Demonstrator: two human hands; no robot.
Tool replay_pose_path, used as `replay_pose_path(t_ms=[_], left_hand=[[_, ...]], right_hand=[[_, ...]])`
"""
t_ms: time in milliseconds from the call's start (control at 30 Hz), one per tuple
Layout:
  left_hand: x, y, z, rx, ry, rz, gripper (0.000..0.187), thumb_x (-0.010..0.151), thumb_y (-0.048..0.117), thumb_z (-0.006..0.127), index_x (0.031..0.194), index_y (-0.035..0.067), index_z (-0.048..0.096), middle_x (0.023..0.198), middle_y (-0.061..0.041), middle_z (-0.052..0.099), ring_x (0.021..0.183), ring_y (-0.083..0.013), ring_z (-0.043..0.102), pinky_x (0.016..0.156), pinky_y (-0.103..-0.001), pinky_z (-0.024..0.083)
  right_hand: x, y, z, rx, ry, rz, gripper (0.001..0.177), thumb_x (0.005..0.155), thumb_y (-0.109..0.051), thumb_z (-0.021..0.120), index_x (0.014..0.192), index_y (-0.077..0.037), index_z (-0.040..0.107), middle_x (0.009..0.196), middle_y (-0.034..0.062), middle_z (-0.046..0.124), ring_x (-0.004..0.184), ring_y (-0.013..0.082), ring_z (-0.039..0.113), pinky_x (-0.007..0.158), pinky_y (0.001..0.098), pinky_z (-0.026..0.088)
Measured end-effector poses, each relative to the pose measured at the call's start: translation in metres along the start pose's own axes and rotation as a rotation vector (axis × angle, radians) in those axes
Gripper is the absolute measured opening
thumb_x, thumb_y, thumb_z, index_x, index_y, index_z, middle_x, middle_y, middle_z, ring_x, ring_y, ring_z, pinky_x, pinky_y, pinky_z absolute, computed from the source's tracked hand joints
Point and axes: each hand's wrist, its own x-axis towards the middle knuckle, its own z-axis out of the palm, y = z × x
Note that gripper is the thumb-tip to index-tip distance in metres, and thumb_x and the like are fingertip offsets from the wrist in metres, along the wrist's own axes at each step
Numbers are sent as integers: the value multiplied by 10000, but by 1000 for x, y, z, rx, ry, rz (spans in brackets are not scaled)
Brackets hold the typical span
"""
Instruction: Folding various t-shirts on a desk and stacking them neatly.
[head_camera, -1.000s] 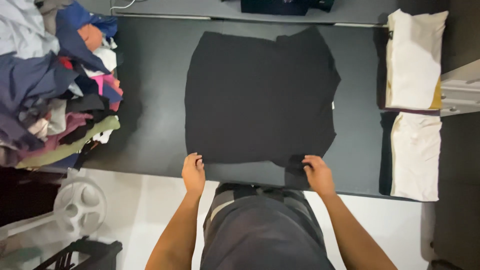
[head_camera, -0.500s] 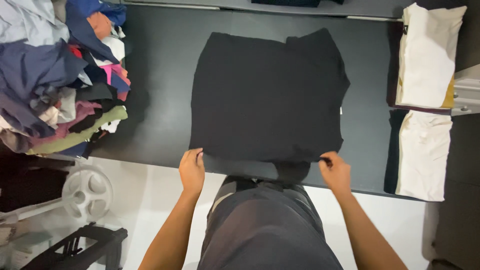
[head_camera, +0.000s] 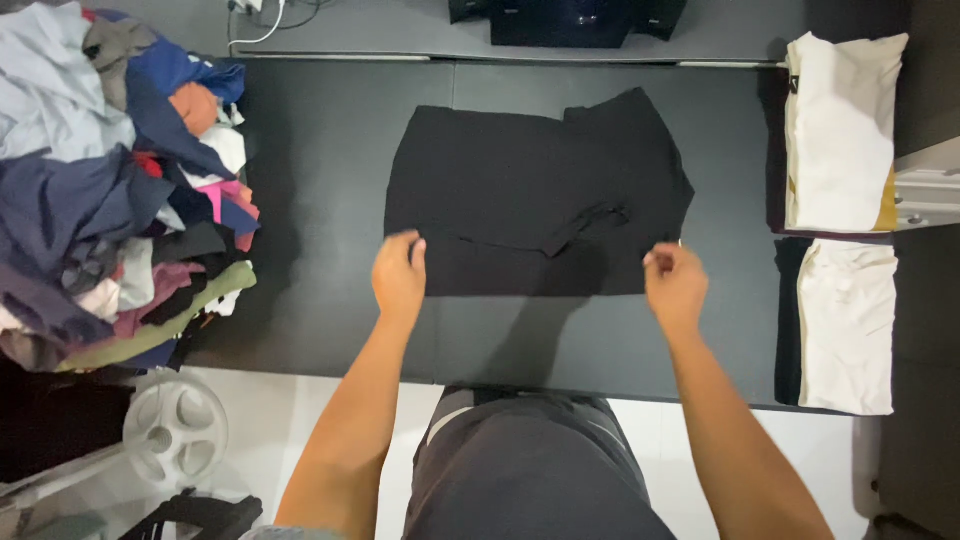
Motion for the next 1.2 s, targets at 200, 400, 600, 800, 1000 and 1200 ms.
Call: replay_pose_path(t_ms=[200,400,600,800,1000,1200], left_hand=[[-54,-25,13,9,-456,-41,266,903,182,760,1144,76,724,1234,-116,675,1158,-344,628,998,-439,514],[-55,-18,12,86,-541,77,414,826,134,759,1231,82,690,1385,-143,528,1264,-375,513,1030,-480,462],[-61,-41,24,138,-530,163,118,892,84,704,996,138,705,1204,-39,623,1179,-291,574,1021,-446,465],[-46,-46,19,81,-548,261,110,883,63,682,972,127,688,1147,-50,613,1137,-289,578,1010,-450,451],[-27,-37,15,122,-724,244,49,930,118,690,971,143,696,1102,-42,600,1068,-276,572,1002,-447,454],[11,-25,37,68,-668,67,180,895,227,756,1032,115,722,1103,-58,655,1058,-315,609,925,-433,499]], right_hand=[[-36,-4,12,-152,-261,-85,439,879,-226,780,1286,-116,658,1365,174,604,1220,386,601,987,481,514],[-47,27,43,-384,-440,-67,738,844,-325,785,1512,-199,497,1600,301,309,1445,499,345,1130,525,390],[-52,35,40,-489,-440,26,808,846,-366,775,1539,-114,444,1595,316,303,1439,502,353,1139,547,371],[-40,45,28,-517,-409,336,722,960,-435,675,1549,-70,470,1636,179,414,1403,407,485,1157,505,420],[-31,48,30,-683,-260,-23,761,900,-474,676,1512,-60,492,1552,201,468,1391,391,466,1125,494,401],[-4,24,28,-807,-468,158,671,920,-551,645,1352,-41,587,1397,188,612,1272,362,577,1063,506,444]])
